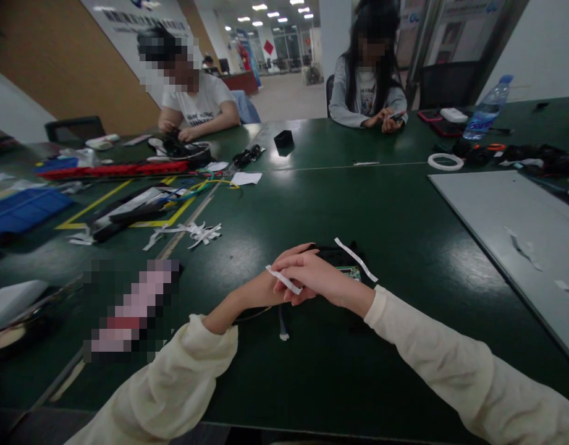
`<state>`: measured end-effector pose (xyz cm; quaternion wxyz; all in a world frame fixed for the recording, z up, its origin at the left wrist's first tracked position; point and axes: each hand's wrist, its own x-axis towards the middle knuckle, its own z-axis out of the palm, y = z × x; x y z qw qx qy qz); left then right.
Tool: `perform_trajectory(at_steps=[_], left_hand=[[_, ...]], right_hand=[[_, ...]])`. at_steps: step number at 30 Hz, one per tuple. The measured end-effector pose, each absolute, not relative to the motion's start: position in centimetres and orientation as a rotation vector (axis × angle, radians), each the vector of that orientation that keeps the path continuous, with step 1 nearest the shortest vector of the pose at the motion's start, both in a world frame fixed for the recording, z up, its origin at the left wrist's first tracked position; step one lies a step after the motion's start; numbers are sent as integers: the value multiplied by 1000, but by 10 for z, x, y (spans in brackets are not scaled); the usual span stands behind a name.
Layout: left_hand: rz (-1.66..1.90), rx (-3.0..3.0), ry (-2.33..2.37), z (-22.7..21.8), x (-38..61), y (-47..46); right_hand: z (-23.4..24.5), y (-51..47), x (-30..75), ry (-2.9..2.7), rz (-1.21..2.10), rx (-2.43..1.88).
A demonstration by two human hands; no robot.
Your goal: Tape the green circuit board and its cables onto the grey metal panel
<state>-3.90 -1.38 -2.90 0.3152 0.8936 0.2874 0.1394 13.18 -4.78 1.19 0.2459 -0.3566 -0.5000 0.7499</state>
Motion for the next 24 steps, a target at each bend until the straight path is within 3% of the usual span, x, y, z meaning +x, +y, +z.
perform_trajectory(at_steps=[9, 16, 24], left_hand=[[239, 2538, 682, -22, -32, -11], [368, 2438, 716, -17, -29, -15], [279, 2282, 760, -19, -30, -16]], right_hand=[[22, -55, 138, -1579, 2009, -1145], [12, -52, 135, -1459, 1869, -1032], [25, -49, 131, -1399, 1783, -1074]])
